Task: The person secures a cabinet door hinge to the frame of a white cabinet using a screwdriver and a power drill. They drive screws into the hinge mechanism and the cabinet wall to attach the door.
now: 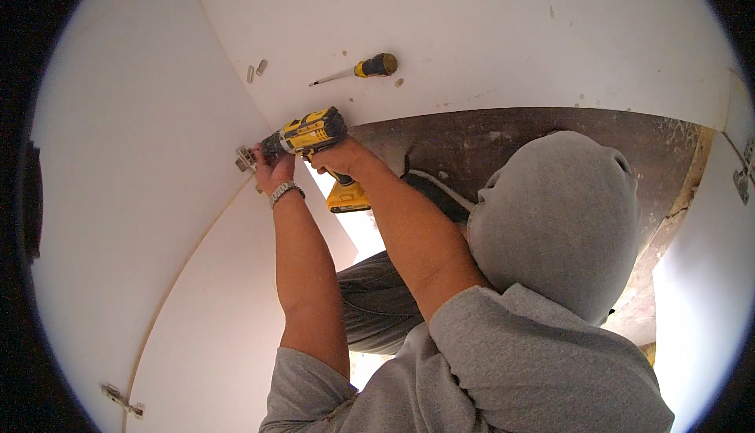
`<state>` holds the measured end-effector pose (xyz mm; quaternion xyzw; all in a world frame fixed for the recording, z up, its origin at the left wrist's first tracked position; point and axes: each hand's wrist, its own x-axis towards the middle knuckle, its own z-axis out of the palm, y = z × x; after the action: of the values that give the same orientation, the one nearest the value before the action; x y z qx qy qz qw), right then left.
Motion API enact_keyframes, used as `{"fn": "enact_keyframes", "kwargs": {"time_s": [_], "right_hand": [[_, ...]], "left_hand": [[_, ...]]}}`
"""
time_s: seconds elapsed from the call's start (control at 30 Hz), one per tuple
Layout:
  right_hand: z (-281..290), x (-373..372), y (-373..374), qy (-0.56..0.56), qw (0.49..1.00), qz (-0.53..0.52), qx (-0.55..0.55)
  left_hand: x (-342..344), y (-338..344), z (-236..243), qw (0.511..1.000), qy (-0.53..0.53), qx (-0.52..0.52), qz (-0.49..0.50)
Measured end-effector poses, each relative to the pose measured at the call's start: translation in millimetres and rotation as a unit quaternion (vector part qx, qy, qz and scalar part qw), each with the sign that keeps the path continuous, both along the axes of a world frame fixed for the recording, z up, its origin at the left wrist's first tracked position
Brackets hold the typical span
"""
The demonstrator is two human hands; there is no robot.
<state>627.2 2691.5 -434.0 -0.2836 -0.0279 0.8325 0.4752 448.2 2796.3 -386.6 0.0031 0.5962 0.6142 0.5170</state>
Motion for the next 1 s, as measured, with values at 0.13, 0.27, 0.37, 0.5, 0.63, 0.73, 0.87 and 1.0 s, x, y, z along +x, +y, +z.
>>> {"fn": "enact_keyframes", "kwargs": {"time_s": [0.13, 0.27, 0.37, 0.5, 0.63, 0.73, 0.87, 1.0], "right_hand": [[-5, -4, -1, -0.020, 1.000, 0.006, -0.006], [-10, -8, -2, -0.025, 1.000, 0.006, -0.003], [-10, -5, -3, -0.018, 1.000, 0.008, -0.002], [-7, 1, -2, 0.008, 1.000, 0.000, 0.007], [3, 14, 1, -0.003, 0.997, 0.068, 0.020], [9, 20, 0, -0.004, 0.998, 0.067, -0.002], [3, 18, -1, 0.005, 0.998, 0.060, 0.000], [3, 15, -1, 0.004, 1.000, 0.007, 0.027]], "left_hand": [[-5, -1, -9, 1.000, 0.015, 0.000, -0.007], [-7, -1, -12, 0.999, 0.016, -0.002, -0.039], [4, -3, -6, 1.000, 0.003, -0.012, -0.026], [21, -6, 1, 0.999, 0.037, -0.021, -0.011], [41, -13, 12, 0.997, 0.064, -0.029, -0.015], [46, -19, 20, 0.985, 0.168, -0.009, -0.039], [55, -26, 35, 0.991, 0.096, -0.089, 0.025], [44, -26, 37, 0.989, 0.101, -0.103, 0.018]]}}
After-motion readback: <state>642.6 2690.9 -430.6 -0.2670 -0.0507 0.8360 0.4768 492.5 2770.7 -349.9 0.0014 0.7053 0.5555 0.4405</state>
